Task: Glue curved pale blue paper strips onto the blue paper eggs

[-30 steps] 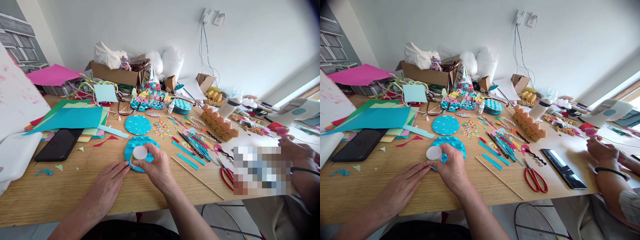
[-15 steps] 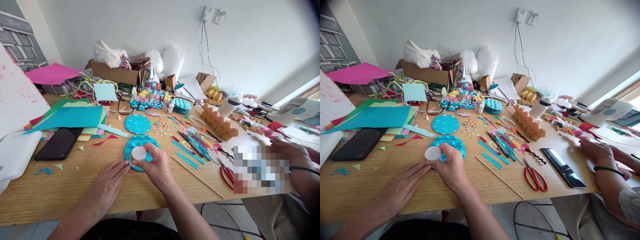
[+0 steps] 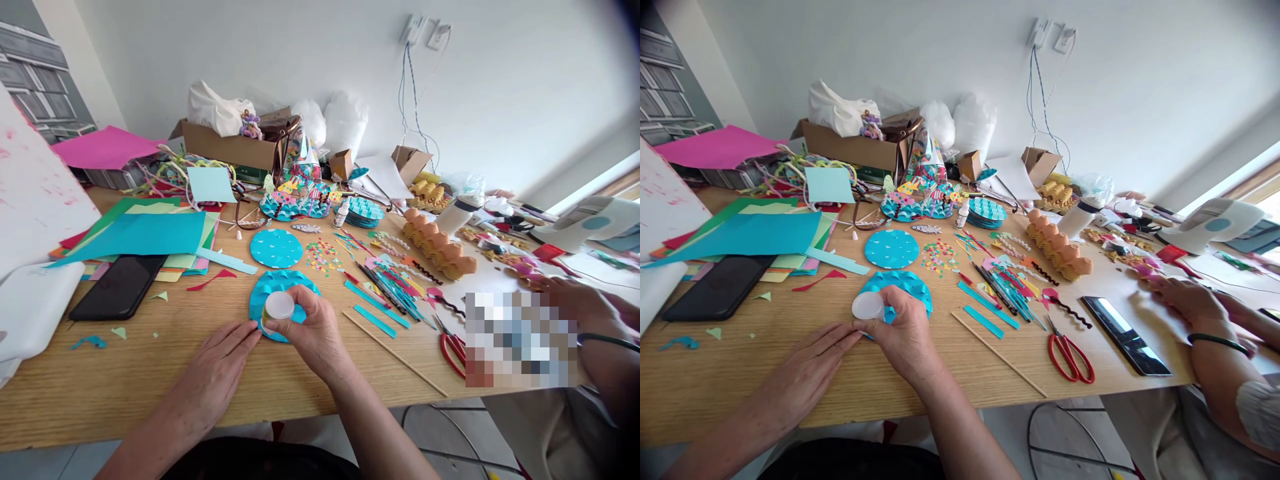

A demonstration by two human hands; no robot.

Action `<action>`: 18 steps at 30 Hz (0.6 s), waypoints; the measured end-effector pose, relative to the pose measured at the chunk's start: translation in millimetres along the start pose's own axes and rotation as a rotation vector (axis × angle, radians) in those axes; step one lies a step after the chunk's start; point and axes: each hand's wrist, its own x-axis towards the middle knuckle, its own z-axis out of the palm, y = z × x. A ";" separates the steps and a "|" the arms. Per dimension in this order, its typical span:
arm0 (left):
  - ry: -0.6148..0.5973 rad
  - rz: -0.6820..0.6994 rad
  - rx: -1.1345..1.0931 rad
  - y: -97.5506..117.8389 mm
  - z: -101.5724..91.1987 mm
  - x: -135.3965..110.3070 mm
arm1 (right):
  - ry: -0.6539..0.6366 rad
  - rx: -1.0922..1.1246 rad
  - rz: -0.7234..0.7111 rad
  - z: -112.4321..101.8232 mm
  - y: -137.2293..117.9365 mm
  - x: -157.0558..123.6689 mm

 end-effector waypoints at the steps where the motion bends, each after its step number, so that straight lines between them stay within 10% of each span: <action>1: 0.003 0.006 0.000 0.2 -0.4 0.1 | -0.014 0.001 0.002 -0.7 -0.5 -0.2; 18: 0.006 0.013 0.039 2.5 -1.4 1.9 | -0.122 -0.115 -0.001 -7.1 -9.0 -2.3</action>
